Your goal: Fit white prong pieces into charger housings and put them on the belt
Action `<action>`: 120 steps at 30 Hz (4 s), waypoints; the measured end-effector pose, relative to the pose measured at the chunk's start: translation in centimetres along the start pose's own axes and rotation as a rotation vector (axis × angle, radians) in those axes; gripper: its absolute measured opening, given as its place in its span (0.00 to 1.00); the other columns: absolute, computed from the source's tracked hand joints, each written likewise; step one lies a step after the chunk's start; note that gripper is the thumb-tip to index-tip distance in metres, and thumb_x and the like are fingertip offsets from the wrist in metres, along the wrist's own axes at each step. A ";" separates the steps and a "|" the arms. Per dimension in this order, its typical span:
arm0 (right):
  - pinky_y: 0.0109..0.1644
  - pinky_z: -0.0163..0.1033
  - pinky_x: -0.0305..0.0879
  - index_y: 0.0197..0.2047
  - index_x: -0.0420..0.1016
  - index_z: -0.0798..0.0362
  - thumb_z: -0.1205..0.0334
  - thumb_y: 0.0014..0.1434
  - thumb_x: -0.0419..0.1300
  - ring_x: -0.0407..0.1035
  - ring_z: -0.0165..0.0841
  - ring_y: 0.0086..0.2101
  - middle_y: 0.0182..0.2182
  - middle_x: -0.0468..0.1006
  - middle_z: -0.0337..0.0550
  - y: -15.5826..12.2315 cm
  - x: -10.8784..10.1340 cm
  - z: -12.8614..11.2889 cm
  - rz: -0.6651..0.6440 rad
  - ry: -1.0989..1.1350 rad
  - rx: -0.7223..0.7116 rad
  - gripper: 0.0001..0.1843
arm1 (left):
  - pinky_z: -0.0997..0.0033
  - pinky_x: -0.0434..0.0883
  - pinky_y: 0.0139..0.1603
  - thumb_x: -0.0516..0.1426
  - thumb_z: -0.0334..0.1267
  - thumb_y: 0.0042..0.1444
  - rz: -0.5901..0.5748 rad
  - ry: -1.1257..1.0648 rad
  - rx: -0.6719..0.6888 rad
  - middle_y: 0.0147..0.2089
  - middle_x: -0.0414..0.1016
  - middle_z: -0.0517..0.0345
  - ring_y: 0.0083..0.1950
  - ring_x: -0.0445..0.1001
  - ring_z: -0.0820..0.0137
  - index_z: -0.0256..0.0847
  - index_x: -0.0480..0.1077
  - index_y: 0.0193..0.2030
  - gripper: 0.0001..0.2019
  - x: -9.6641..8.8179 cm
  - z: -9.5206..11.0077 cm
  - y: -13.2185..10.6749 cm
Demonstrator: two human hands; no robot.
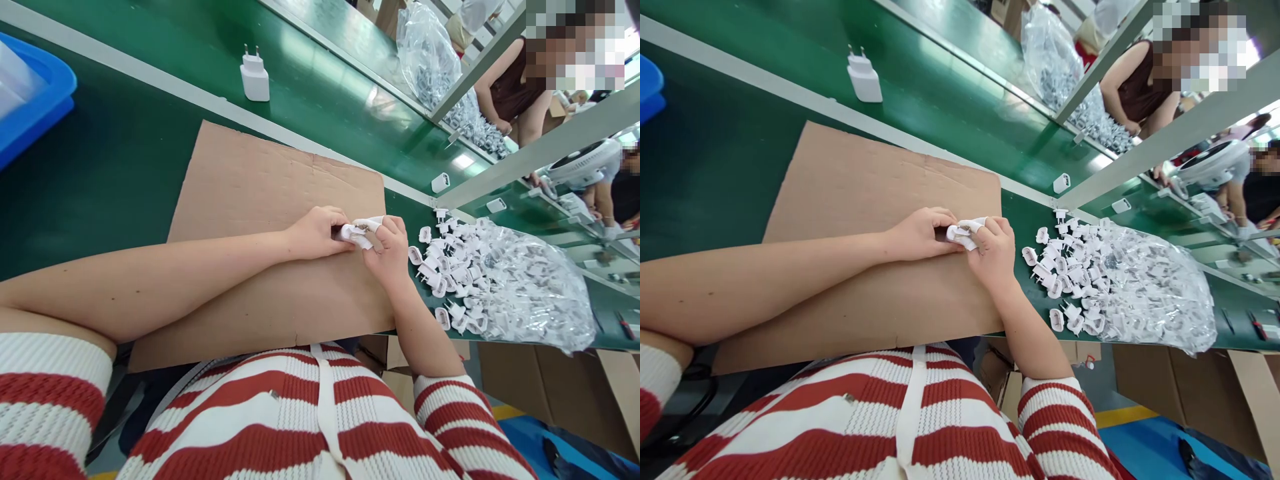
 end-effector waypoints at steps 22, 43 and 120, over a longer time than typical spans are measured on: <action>0.58 0.49 0.62 0.37 0.80 0.47 0.67 0.59 0.63 0.71 0.41 0.41 0.34 0.77 0.42 -0.2 0.7 -0.7 -0.007 -0.081 0.114 0.06 | 0.56 0.76 0.57 0.63 0.55 0.61 0.052 0.172 0.090 0.53 0.82 0.45 0.53 0.81 0.53 0.40 0.79 0.55 0.24 0.4 0.1 -0.8; 0.56 0.57 0.68 0.50 0.84 0.51 0.77 0.58 0.58 0.77 0.50 0.50 0.49 0.83 0.56 -0.1 -4.5 11.2 -0.204 -0.470 0.673 0.22 | 0.62 0.70 0.49 0.62 0.48 0.59 0.298 0.548 -0.318 0.47 0.81 0.50 0.48 0.76 0.56 0.42 0.74 0.46 0.14 -8.8 -4.0 12.3; 0.45 0.41 0.69 0.37 0.78 0.47 0.73 0.54 0.55 0.70 0.38 0.34 0.30 0.76 0.41 0.5 -1.1 0.0 -0.023 -0.013 -0.107 0.14 | 0.61 0.69 0.51 0.62 0.53 0.60 -0.032 0.219 0.057 0.41 0.79 0.53 0.46 0.76 0.61 0.40 0.77 0.36 0.16 1.5 0.6 0.8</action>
Point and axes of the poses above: each hand's wrist, its own y-axis towards the middle knuckle, its own x-axis out of the palm, z = x × y, the point moved 3 cm from there along y, towards the middle knuckle
